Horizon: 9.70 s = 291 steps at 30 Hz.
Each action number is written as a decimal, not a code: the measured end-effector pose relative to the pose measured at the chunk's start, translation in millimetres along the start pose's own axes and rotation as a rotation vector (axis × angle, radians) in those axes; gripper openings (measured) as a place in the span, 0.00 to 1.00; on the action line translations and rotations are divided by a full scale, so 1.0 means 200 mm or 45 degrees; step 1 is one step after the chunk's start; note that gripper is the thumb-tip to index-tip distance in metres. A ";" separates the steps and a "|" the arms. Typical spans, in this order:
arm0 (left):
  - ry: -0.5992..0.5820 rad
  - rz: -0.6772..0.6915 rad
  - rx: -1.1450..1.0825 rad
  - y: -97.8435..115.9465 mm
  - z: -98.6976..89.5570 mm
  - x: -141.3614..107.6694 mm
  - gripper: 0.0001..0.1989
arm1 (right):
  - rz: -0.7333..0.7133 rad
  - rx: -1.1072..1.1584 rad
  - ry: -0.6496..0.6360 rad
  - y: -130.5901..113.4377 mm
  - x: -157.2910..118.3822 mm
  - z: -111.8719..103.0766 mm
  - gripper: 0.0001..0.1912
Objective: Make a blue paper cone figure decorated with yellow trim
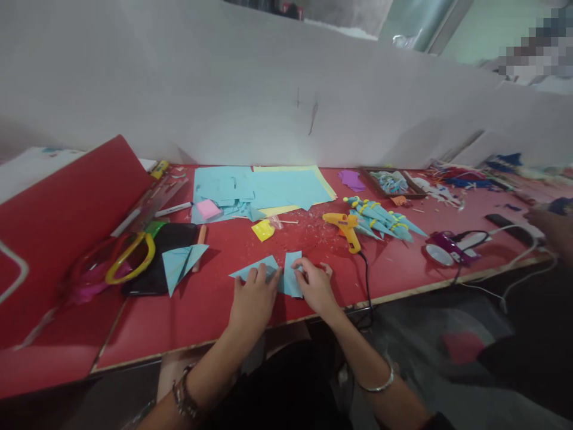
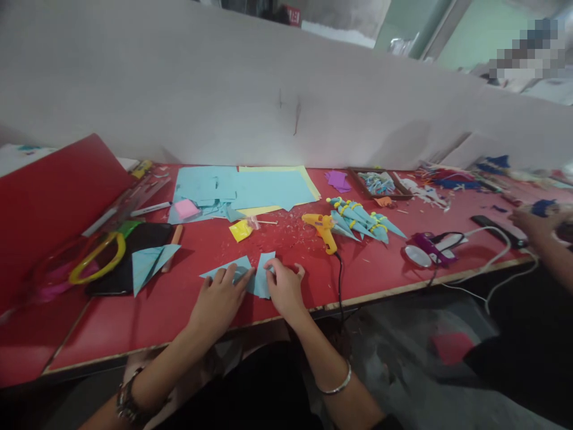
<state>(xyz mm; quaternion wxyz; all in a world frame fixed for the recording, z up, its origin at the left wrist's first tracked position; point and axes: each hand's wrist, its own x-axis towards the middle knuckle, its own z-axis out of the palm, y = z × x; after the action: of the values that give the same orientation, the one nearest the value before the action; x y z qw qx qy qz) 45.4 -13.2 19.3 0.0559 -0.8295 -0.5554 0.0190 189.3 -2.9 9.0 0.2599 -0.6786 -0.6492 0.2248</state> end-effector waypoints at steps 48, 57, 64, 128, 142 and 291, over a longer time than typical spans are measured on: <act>0.392 -0.324 -0.904 -0.57 -0.10 0.43 0.14 | -0.264 0.049 0.023 -0.10 -0.05 0.12 0.34; 0.478 -0.684 -0.697 -0.76 -0.02 0.71 0.23 | -0.280 -0.089 0.125 -0.12 -0.06 0.21 0.29; 0.287 0.151 -0.556 -0.57 -0.13 0.43 0.21 | -0.255 0.199 -0.031 -0.08 -0.03 0.11 0.17; -0.061 -0.153 -0.488 -0.25 0.07 -0.04 0.19 | -0.379 -0.255 0.020 0.04 -0.06 0.03 0.09; 0.274 0.311 -0.798 -0.30 0.14 -0.16 0.09 | -0.589 0.229 -0.326 0.13 -0.06 -0.12 0.07; 0.304 0.242 -1.677 -0.46 -0.17 0.17 0.09 | -0.852 0.113 -0.431 -0.10 0.13 -0.26 0.21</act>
<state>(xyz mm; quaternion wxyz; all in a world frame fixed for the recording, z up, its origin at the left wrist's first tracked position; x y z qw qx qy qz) -22.9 49.7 65.4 -0.4022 -0.7321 -0.3658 -0.4105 208.0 21.1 62.9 0.2372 -0.3700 -0.8584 0.2644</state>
